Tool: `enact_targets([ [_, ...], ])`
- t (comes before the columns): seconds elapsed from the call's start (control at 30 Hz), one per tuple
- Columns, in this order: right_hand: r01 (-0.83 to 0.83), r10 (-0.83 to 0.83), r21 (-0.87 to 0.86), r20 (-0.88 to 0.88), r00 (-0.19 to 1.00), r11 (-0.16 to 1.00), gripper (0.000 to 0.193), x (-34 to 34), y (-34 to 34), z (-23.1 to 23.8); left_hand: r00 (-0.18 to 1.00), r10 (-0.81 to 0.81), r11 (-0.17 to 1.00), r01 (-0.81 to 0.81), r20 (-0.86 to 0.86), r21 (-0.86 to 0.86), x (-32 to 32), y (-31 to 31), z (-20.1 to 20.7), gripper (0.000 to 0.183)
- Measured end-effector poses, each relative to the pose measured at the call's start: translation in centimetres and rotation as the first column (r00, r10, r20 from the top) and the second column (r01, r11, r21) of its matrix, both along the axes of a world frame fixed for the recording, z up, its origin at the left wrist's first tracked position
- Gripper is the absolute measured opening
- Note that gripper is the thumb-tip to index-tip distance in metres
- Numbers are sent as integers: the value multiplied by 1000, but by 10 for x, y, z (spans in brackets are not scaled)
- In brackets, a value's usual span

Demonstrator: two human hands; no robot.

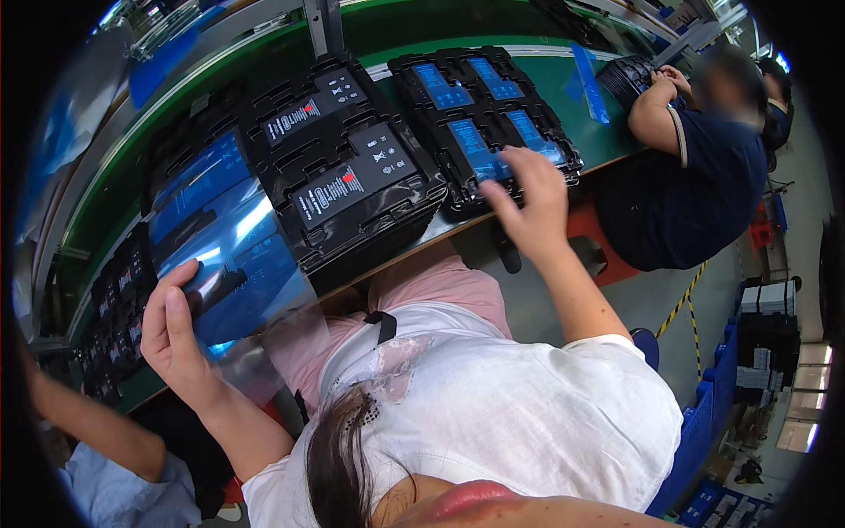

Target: Placing mobile phone batteries into packaging trays and applying protective blue film.

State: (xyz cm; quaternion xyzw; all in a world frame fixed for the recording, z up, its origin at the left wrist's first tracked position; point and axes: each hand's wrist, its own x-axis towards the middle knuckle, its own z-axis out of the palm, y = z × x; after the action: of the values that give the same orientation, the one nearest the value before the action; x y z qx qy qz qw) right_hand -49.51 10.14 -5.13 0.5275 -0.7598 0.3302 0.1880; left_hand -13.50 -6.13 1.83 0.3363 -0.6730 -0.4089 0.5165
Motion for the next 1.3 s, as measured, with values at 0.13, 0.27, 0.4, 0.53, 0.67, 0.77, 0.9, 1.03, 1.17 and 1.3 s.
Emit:
enact_targets([
  [0.13, -27, 52, 161, -151, 987, 986, 67, 20, -8, -32, 999, -29, 999, 28, 36, 26, 0, 2, 2, 25],
  [0.27, 7, 14, 158, -129, 992, 987, 66, 25, -6, -38, 998, 1, 1000, 0, 67, -14, -1, 2, 2, 24],
  [0.4, -29, 57, 183, -151, 987, 983, 65, 18, -2, -39, 998, -4, 1000, 5, 60, -19, 0, 1, 1, 24],
  [0.53, -89, 115, 153, -173, 978, 984, 58, 11, -6, -32, 998, -51, 998, 50, 23, 34, 1, -1, 4, 25],
  [0.67, -192, 232, -217, 181, 956, 957, 44, 6, -23, -14, 982, -185, 982, 184, -35, -31, 3, 0, 5, 37],
  [0.77, -384, 399, -422, -56, 915, 821, 61, 17, -36, 41, 958, -279, 960, 280, -62, -6, -19, 7, 21, 45],
  [0.9, -731, 699, -325, -231, 677, 601, 82, 64, -73, 87, 956, -288, 957, 286, -53, -46, -36, 22, 26, 46],
  [1.03, -837, 832, 25, -134, 539, 546, 62, 105, -94, 92, 958, -277, 959, 270, -81, -82, -40, 37, 26, 55],
  [1.17, -917, 920, -124, -56, 387, 378, 45, 105, -104, 82, 947, -276, 961, 276, -163, -26, -31, 39, 26, 75],
  [1.3, -956, 966, -205, -106, 235, 210, 27, 116, -97, 89, 959, -265, 964, 264, 102, 21, 2, 36, 28, 50],
])
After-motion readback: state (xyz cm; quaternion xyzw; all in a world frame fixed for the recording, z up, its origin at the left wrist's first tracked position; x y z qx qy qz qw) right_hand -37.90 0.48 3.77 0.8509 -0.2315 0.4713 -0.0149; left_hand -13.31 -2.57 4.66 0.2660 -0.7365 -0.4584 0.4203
